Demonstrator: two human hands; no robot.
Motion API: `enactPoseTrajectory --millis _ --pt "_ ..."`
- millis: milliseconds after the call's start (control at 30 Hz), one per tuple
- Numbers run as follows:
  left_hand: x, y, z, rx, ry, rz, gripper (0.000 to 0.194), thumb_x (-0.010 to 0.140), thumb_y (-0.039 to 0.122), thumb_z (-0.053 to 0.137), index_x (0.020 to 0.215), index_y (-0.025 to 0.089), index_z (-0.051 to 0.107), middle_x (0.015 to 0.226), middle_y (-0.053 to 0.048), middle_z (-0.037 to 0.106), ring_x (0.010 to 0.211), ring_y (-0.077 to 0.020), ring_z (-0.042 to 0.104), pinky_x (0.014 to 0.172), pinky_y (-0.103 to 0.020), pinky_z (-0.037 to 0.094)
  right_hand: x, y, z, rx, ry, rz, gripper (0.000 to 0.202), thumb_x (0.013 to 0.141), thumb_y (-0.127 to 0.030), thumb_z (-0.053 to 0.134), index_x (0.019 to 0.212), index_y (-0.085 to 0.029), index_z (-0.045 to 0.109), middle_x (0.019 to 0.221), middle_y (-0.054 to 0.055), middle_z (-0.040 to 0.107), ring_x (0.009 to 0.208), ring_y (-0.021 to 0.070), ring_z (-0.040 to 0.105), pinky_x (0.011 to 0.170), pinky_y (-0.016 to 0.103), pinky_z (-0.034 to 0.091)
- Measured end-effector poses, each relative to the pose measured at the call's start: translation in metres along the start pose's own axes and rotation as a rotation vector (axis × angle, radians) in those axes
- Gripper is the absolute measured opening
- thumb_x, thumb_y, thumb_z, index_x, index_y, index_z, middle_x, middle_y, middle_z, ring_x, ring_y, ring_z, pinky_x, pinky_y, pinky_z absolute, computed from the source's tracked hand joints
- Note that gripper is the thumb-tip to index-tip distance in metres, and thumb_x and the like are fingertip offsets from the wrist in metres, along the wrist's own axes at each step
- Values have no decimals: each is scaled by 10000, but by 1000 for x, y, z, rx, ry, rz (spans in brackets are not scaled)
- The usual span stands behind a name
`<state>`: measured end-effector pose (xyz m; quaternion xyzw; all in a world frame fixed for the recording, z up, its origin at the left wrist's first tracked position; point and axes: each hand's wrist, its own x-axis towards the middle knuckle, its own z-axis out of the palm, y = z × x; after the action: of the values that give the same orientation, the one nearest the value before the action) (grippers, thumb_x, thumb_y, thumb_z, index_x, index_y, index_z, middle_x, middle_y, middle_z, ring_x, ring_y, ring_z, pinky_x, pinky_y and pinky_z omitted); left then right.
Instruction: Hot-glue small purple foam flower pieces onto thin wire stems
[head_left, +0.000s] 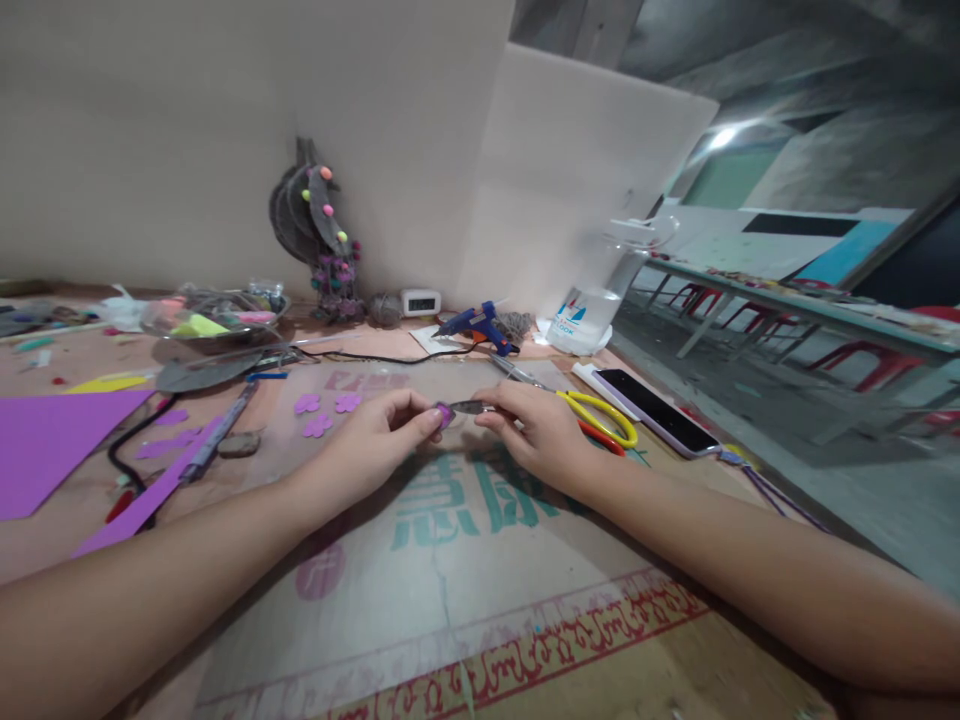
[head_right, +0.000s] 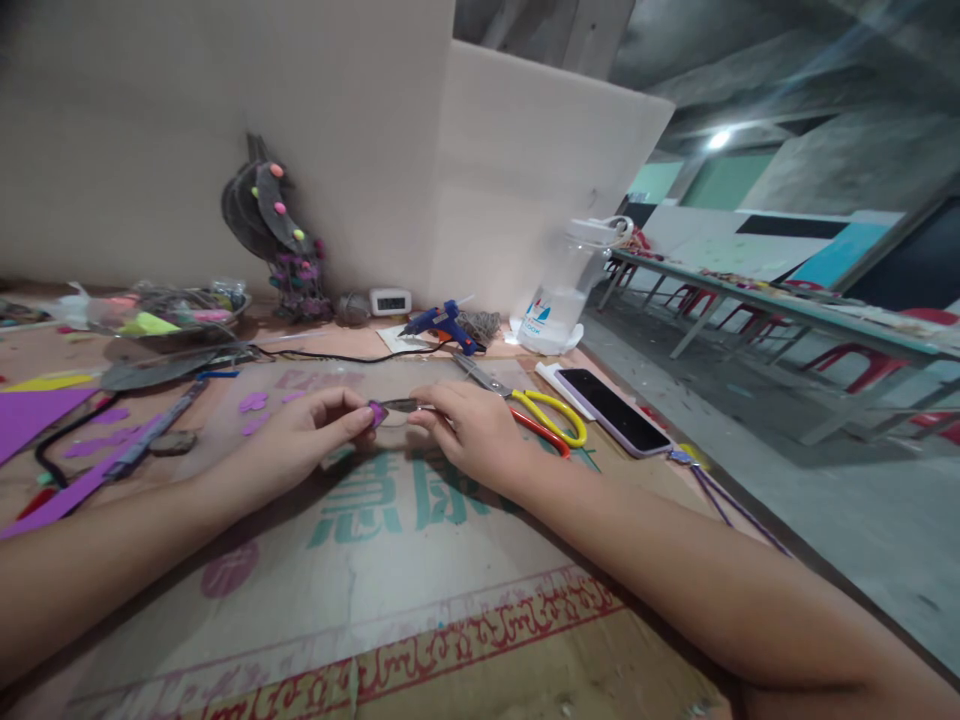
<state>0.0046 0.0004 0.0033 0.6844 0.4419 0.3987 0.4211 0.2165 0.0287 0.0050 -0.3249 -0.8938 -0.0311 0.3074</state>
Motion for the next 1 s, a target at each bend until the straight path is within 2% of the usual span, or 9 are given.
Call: enactPoseTrajectory --millis 233,367,633,1000 --pt "0 1 1 -35 -2 -15 206 851 341 508 759 169 573 688 6 594 655 -132 536 622 -249 398 -1 1 0 43 26 58 254 913 -307 470 1061 -141 592 871 75 649 754 170 579 663 282 439" --pt "2 -3 1 -96 9 -5 184 852 314 507 766 164 571 687 0 593 657 -132 539 638 -256 408 -1 1 1 49 3 29 232 925 -305 450 1011 -158 608 846 66 649 760 171 577 678 286 437" --pt "4 -8 1 -205 -4 8 164 848 297 515 756 165 546 673 14 563 631 -118 525 603 -239 408 -2 -2 0 7 -2 -66 244 913 -313 473 1054 -145 579 844 75 628 757 175 563 672 290 433" --pt "3 -3 2 -165 -20 -19 189 832 314 518 724 161 545 640 8 571 594 -115 511 600 -247 401 0 -3 0 -75 5 -120 256 921 -330 468 1020 -133 598 798 65 619 717 165 542 646 275 420"
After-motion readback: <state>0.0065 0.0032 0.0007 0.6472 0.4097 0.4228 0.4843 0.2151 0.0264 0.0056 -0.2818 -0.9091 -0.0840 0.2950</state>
